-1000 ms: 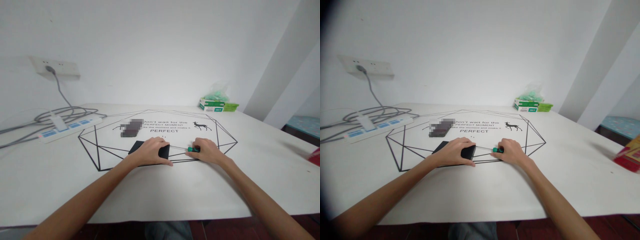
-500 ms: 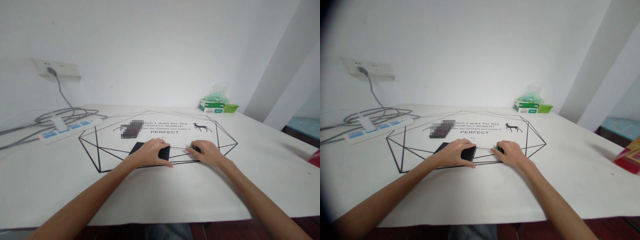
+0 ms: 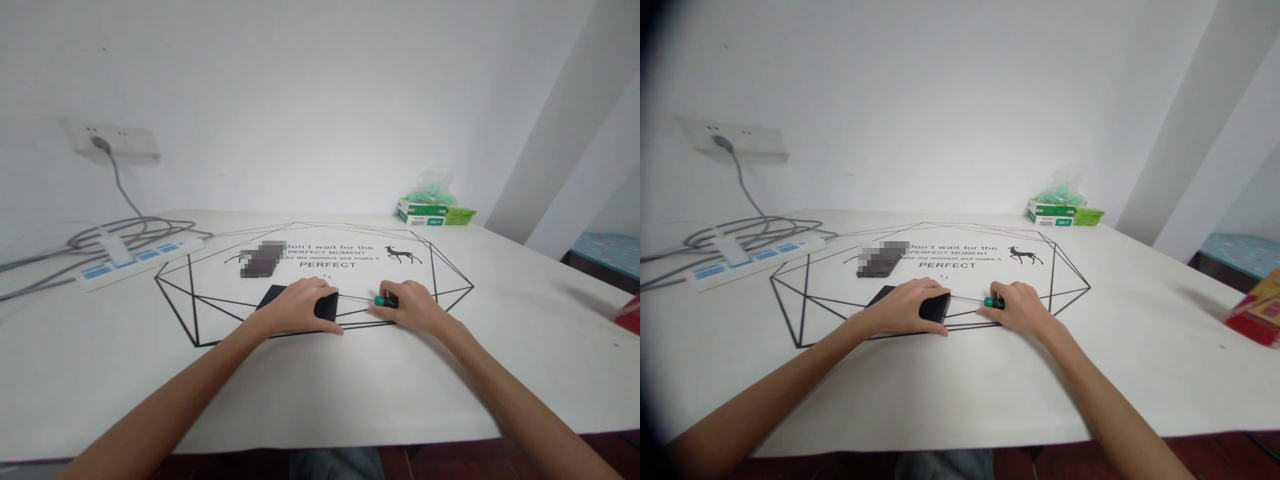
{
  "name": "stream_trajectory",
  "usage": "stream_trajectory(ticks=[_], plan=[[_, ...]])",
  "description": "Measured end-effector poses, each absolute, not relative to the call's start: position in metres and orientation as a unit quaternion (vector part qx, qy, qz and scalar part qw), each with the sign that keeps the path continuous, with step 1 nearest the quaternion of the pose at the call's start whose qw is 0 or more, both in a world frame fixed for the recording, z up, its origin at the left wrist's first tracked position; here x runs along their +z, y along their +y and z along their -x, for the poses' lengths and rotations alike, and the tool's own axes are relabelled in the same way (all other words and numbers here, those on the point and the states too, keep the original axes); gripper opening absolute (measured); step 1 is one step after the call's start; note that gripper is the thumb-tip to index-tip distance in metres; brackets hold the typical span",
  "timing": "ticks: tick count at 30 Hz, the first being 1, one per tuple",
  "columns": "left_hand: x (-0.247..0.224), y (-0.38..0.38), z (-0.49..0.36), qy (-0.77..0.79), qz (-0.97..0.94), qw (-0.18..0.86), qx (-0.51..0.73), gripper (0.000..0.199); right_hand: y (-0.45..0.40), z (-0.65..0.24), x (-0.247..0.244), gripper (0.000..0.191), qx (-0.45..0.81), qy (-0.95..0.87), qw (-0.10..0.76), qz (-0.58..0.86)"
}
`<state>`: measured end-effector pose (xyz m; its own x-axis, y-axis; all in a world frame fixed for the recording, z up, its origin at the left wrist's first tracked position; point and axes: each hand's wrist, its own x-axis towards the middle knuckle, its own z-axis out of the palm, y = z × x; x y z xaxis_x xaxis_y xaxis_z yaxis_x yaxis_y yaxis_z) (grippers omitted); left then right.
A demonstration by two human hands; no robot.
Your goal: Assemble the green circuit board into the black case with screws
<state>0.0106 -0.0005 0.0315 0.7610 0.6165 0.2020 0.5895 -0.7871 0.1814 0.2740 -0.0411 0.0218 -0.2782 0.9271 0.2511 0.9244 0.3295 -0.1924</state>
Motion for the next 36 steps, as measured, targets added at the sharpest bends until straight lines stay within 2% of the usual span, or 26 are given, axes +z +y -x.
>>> stream_trajectory(ticks=[10, 20, 28, 36], plan=[[0.0332, -0.0010, -0.0112, 0.324, -0.937, 0.052, 0.118, 0.080, -0.0373, -0.2804, 0.0221, 0.040, -0.008, -0.804, 0.176, 0.568], [0.0351, -0.0027, -0.0117, 0.325, -0.937, 0.056, 0.115, 0.079, -0.0392, -0.2754, 0.0198, 0.026, 0.036, -0.796, 0.164, 0.581], [0.0329, -0.0009, -0.0099, 0.322, -0.937, 0.058, 0.123, 0.080, -0.0400, -0.2736, 0.0223, 0.043, 0.016, -0.798, 0.176, 0.575], [0.0353, -0.0015, -0.0111, 0.325, -0.937, 0.061, 0.114, 0.081, -0.0367, -0.2747, 0.0175, 0.032, 0.004, -0.797, 0.184, 0.575]])
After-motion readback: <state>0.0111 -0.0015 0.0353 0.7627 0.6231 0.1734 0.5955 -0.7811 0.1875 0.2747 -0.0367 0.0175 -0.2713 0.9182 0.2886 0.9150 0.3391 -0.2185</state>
